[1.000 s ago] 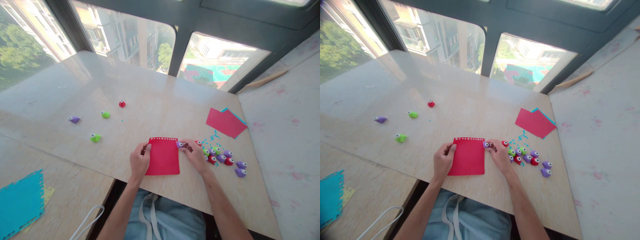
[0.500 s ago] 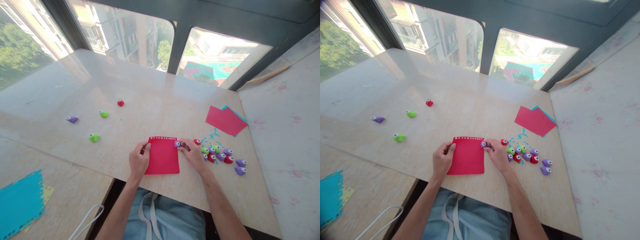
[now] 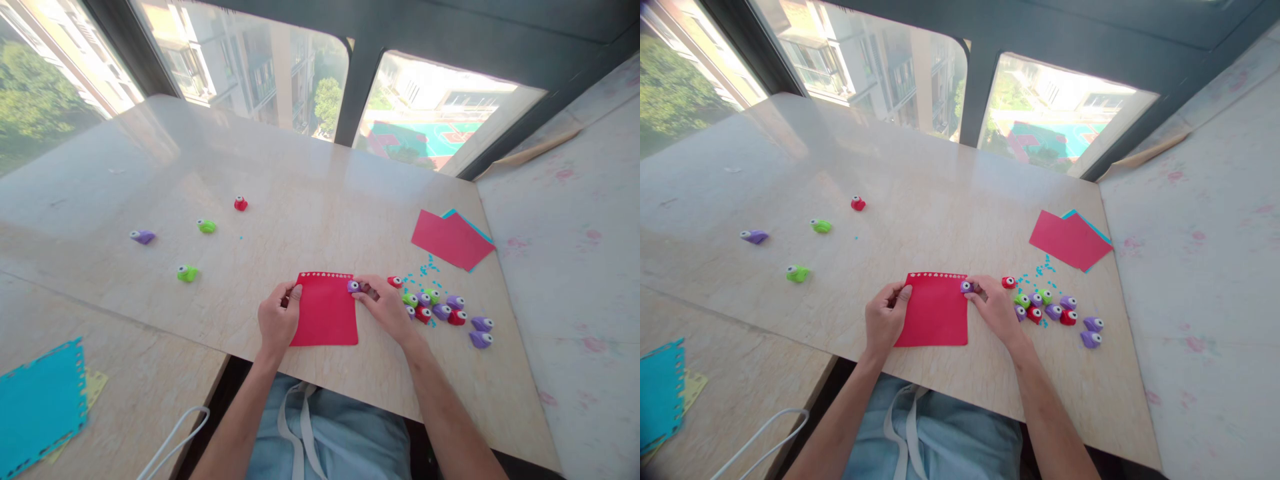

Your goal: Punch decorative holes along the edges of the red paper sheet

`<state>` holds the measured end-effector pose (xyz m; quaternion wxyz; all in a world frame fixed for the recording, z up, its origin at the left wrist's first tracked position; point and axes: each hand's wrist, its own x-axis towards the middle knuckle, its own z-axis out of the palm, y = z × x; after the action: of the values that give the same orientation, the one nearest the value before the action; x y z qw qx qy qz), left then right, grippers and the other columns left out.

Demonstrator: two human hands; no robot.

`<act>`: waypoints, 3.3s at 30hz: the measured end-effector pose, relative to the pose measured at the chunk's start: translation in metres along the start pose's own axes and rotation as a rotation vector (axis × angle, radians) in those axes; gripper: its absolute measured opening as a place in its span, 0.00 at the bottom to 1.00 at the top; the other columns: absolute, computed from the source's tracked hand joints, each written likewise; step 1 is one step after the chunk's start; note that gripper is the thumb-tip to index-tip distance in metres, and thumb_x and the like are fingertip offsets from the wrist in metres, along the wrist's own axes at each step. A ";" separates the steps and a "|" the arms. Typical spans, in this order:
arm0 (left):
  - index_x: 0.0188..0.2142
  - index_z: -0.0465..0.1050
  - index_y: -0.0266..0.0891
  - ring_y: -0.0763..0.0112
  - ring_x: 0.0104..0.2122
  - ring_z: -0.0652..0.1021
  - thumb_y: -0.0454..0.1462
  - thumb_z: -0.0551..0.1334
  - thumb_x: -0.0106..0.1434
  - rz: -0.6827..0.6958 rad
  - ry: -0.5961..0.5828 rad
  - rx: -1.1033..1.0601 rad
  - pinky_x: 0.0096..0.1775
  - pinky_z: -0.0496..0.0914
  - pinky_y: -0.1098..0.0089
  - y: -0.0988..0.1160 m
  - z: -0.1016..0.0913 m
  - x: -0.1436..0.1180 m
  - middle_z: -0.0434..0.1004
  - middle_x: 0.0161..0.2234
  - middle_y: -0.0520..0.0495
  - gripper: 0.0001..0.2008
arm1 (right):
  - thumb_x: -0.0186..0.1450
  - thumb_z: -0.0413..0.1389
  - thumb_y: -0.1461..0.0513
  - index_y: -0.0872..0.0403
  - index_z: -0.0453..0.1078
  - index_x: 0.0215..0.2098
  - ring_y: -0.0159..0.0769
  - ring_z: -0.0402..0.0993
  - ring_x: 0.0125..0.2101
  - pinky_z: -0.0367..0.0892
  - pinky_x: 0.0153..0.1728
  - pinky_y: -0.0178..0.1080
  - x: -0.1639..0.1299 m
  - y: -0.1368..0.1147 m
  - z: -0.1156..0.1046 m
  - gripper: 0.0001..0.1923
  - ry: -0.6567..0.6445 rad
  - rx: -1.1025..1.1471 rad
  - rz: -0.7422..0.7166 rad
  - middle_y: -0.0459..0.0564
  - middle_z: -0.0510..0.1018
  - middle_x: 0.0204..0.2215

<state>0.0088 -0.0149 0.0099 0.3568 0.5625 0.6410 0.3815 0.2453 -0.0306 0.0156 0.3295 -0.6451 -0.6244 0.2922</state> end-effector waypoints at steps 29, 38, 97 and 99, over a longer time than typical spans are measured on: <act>0.38 0.76 0.40 0.69 0.26 0.77 0.47 0.58 0.65 -0.010 0.014 -0.004 0.28 0.67 0.73 0.000 0.001 0.000 0.81 0.30 0.47 0.14 | 0.62 0.60 0.57 0.50 0.75 0.43 0.39 0.74 0.35 0.70 0.35 0.40 -0.005 -0.005 -0.007 0.12 -0.060 0.011 -0.001 0.51 0.79 0.39; 0.38 0.77 0.40 0.69 0.28 0.77 0.46 0.58 0.65 -0.004 0.009 -0.003 0.29 0.67 0.73 -0.001 0.001 0.001 0.81 0.31 0.47 0.14 | 0.62 0.61 0.58 0.50 0.75 0.42 0.38 0.74 0.34 0.70 0.35 0.40 -0.008 -0.008 -0.009 0.10 -0.055 0.005 0.006 0.50 0.79 0.37; 0.39 0.77 0.41 0.70 0.27 0.76 0.45 0.58 0.65 0.008 0.007 0.024 0.28 0.66 0.73 0.001 0.001 0.000 0.81 0.30 0.49 0.13 | 0.62 0.60 0.57 0.51 0.77 0.43 0.37 0.73 0.32 0.70 0.35 0.41 -0.001 -0.009 -0.009 0.12 -0.043 -0.015 0.001 0.51 0.79 0.38; 0.39 0.77 0.41 0.70 0.27 0.76 0.45 0.58 0.66 0.008 0.006 0.019 0.28 0.66 0.73 0.001 0.001 0.000 0.81 0.30 0.49 0.13 | 0.62 0.60 0.57 0.51 0.77 0.43 0.37 0.73 0.31 0.69 0.36 0.41 0.000 -0.009 -0.009 0.13 -0.050 -0.026 0.004 0.51 0.79 0.37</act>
<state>0.0103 -0.0144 0.0100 0.3481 0.5673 0.6432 0.3786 0.2465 -0.0310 0.0286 0.3048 -0.6429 -0.6351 0.3007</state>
